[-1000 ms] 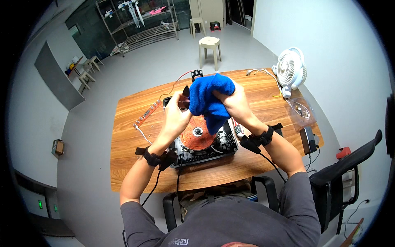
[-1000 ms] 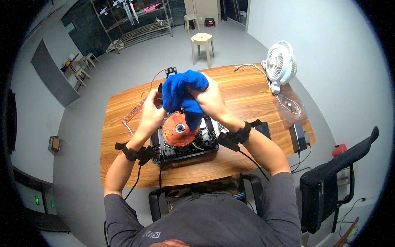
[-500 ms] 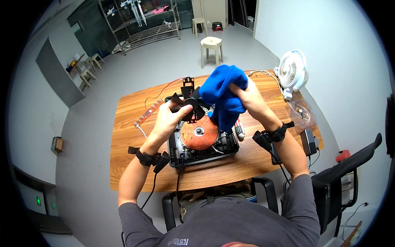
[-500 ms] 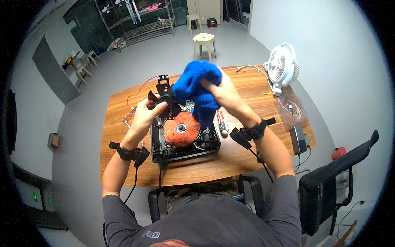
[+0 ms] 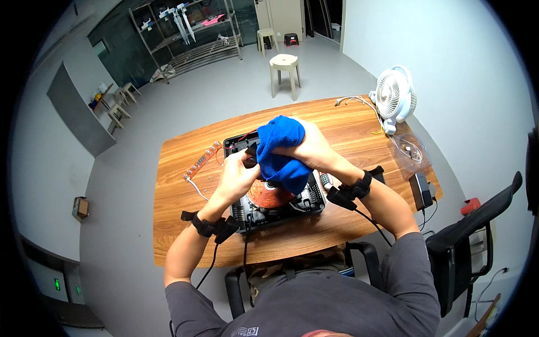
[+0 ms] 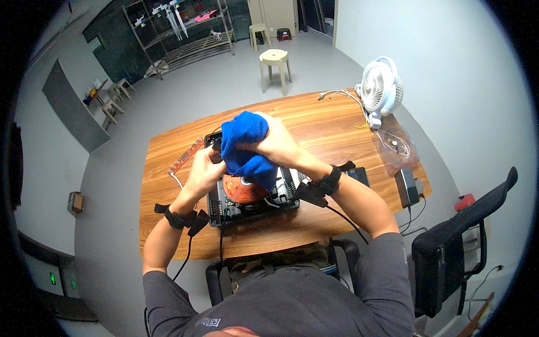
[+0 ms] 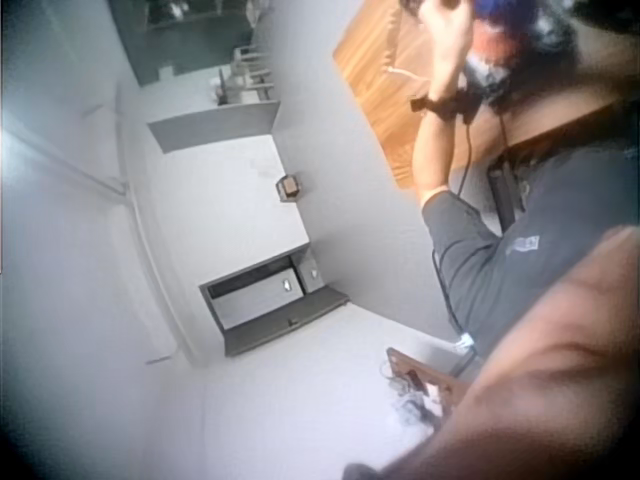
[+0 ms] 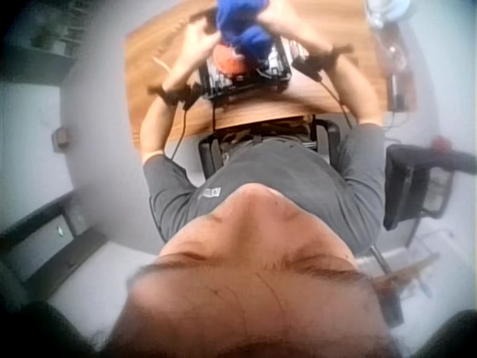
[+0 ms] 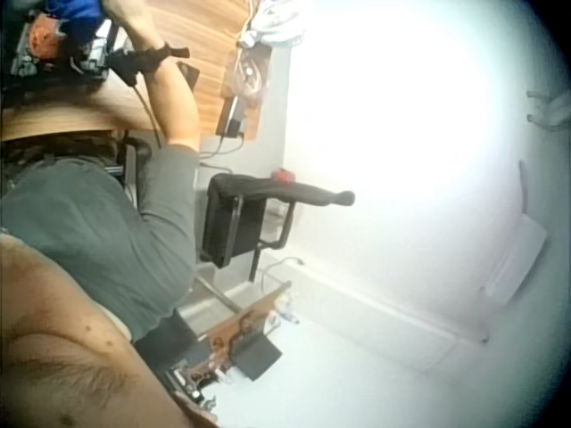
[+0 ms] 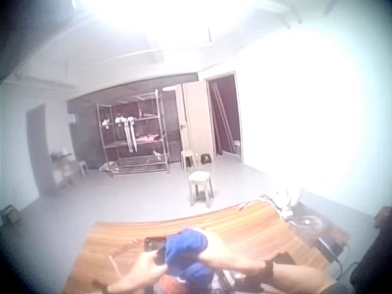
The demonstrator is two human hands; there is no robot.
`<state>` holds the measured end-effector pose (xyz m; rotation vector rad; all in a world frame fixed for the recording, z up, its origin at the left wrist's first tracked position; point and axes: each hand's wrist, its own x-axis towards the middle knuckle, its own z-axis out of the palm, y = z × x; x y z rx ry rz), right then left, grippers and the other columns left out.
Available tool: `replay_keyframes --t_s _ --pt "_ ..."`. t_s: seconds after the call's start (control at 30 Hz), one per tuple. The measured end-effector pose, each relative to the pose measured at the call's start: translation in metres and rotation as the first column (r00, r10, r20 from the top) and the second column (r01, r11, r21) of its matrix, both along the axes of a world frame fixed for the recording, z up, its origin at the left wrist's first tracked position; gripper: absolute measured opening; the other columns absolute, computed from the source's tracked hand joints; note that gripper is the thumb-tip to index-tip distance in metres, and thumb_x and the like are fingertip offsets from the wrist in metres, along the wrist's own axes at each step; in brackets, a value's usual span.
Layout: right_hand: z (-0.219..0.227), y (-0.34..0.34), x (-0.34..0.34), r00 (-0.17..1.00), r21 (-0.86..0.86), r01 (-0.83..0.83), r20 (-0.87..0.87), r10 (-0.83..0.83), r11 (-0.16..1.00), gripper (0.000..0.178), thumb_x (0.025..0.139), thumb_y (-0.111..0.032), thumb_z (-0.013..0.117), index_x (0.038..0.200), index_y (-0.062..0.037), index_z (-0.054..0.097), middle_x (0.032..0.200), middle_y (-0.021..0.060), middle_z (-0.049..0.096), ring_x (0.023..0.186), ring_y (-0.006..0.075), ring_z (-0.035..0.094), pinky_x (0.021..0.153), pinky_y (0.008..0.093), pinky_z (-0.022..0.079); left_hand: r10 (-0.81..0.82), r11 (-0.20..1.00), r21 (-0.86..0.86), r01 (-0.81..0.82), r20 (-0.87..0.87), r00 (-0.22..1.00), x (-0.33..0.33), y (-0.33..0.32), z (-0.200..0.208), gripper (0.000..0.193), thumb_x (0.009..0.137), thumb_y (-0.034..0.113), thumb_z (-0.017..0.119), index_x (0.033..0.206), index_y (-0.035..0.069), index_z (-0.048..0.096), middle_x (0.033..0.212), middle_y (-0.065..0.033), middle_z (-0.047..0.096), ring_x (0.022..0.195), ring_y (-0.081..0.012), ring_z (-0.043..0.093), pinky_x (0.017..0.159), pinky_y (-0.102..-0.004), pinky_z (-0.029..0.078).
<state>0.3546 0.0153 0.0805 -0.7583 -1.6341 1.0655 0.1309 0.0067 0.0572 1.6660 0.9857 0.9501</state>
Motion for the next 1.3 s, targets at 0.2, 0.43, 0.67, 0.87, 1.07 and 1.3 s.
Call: replay_keyframes --t_s 0.2,0.43,0.67,0.87,1.07,1.3 --pt "0.012 0.004 0.012 0.978 0.092 -0.068 0.203 0.049 0.993 0.037 0.08 -0.019 0.085 0.112 -0.0039 0.071 0.104 0.008 0.075 0.097 0.0154 0.069 0.089 0.0333 0.054 -0.007 0.999 0.041 0.01 -0.084 0.996 -0.005 -0.007 0.01 0.02 0.091 0.004 0.066 0.107 -0.008 0.068 0.094 -0.011 0.075 0.083 -0.0149 0.072 0.075 -0.0301 0.06" --pt "0.025 0.005 0.032 0.971 0.051 -0.084 0.227 0.071 0.995 0.038 0.082 -0.016 0.082 0.116 -0.0034 0.07 0.106 0.0086 0.074 0.099 0.0173 0.069 0.092 0.0351 0.054 -0.067 0.998 -0.022 0.066 -0.07 0.995 -0.006 -0.012 0.02 0.024 0.092 0.011 0.073 0.106 -0.008 0.069 0.092 -0.0112 0.074 0.08 -0.0134 0.071 0.074 -0.0285 0.06" --pt "0.028 0.001 0.035 0.997 -0.001 -0.07 0.027 0.07 0.998 0.048 0.084 -0.018 0.083 0.124 -0.0031 0.063 0.115 0.0072 0.069 0.11 0.0153 0.064 0.1 0.0342 0.051 -0.045 0.991 -0.126 0.047 0.023 0.999 -0.015 -0.012 0.021 0.028 0.093 0.014 0.075 0.112 -0.006 0.067 0.094 -0.0093 0.073 0.085 -0.0126 0.071 0.078 -0.0281 0.059" --pt "0.015 -0.003 0.004 0.997 0.036 -0.065 0.035 0.064 0.997 0.049 0.081 -0.013 0.083 0.124 -0.0018 0.063 0.114 0.0093 0.069 0.107 0.0173 0.065 0.098 0.0343 0.052 -0.133 0.988 -0.091 0.128 -0.059 0.989 -0.007 -0.008 0.014 0.03 0.093 0.017 0.075 0.112 -0.006 0.069 0.101 -0.0109 0.075 0.091 -0.0155 0.072 0.085 -0.0323 0.06" --pt "0.008 -0.005 -0.004 0.995 -0.002 -0.041 -0.089 0.04 0.999 0.04 0.081 -0.007 0.081 0.118 -0.0014 0.066 0.108 0.0075 0.071 0.1 0.0161 0.067 0.094 0.0341 0.053 -0.09 0.995 -0.055 0.087 -0.045 0.995 -0.012 -0.007 0.004 0.029 0.093 0.017 0.075 0.108 -0.007 0.068 0.096 -0.01 0.074 0.088 -0.014 0.071 0.081 -0.0317 0.06" --pt "-0.001 0.0 0.008 0.982 -0.205 -0.09 -0.179 0.053 0.975 0.036 0.087 -0.011 0.079 0.119 -0.001 0.068 0.11 0.008 0.072 0.1 0.0157 0.067 0.093 0.033 0.054 -0.142 0.981 -0.147 0.126 -0.11 0.984 -0.008 -0.015 0.02 0.029 0.092 0.019 0.076 0.104 -0.007 0.068 0.094 -0.0093 0.074 0.087 -0.0129 0.07 0.079 -0.0302 0.059"
